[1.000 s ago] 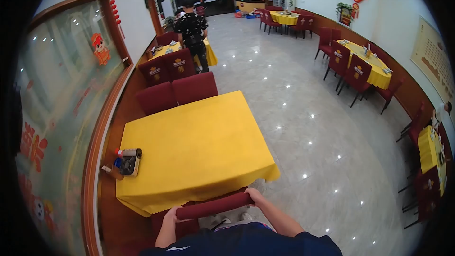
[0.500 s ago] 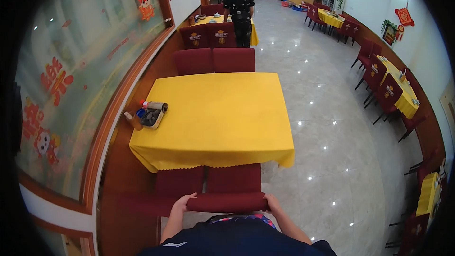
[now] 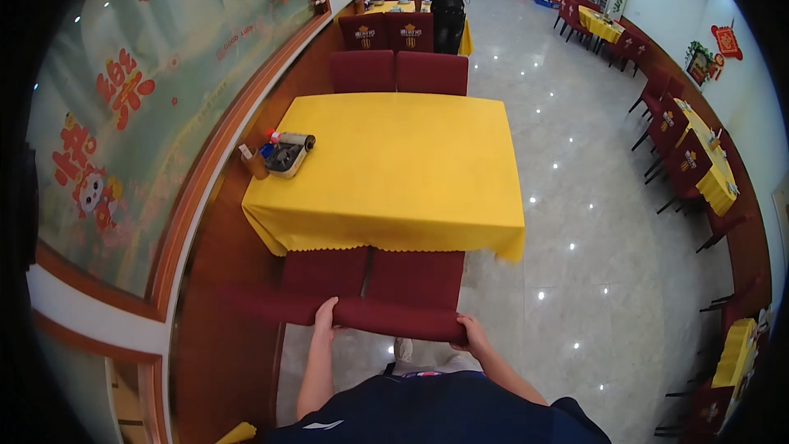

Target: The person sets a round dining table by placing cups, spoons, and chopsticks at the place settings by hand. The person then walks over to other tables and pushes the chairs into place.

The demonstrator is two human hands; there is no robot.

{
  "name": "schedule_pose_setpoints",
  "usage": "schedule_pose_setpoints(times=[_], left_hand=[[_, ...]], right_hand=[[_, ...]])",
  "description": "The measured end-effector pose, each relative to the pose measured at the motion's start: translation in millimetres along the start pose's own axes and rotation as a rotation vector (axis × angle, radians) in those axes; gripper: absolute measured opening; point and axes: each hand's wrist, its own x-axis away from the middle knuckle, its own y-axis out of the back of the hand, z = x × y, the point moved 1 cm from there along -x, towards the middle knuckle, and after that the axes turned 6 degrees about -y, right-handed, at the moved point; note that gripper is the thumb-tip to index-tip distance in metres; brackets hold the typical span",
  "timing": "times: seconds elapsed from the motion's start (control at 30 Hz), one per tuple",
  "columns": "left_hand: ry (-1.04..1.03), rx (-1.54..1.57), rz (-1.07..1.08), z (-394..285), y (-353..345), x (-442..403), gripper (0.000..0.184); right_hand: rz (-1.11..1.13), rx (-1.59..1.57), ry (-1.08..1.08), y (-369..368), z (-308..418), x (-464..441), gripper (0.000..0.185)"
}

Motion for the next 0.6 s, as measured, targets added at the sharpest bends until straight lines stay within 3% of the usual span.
schedule_pose_setpoints(times=[0.03,0.1,0.17,0.23,0.3,0.37,0.43,0.47,0.5,0.53,0.6], left_hand=[[0.009,-0.003,-0.007,7,-5,7,0.053],[-0.276,0.095,-0.206,26,-16,10,0.057],[-0.534,-0.108,-0.371,66,-5,-32,0.06],[-0.531,-0.29,-0.655,59,-26,-6,0.07],[-0.602,-0.32,-0.792,68,-49,10,0.082],[-0.712,-0.173,-0.746,81,-83,38,0.097],[-0.601,-0.235,-0.817,95,-139,86,0.104],[-0.496,-0.307,-0.902,94,-165,104,0.111],[-0.43,-0.299,-0.851,98,-190,119,0.116],[-0.445,-0.393,-0.861,117,-205,111,0.115],[-0.42,-0.513,-0.895,132,-246,120,0.111]], right_hand=[[0.0,0.001,-0.012,3,3,4,0.044],[0.031,0.093,-0.085,2,16,26,0.054],[0.108,0.2,-0.044,30,13,20,0.063],[0.178,0.315,0.087,60,13,29,0.063],[0.223,0.364,0.144,100,14,52,0.058],[0.232,0.378,0.198,164,19,67,0.054],[0.336,0.135,-0.035,222,4,90,0.05],[0.342,0.125,-0.019,256,-3,94,0.05],[0.4,-0.171,-0.051,298,-8,93,0.048],[0.458,-0.472,-0.093,337,-13,90,0.046],[0.342,-0.691,0.052,407,-14,80,0.045]])
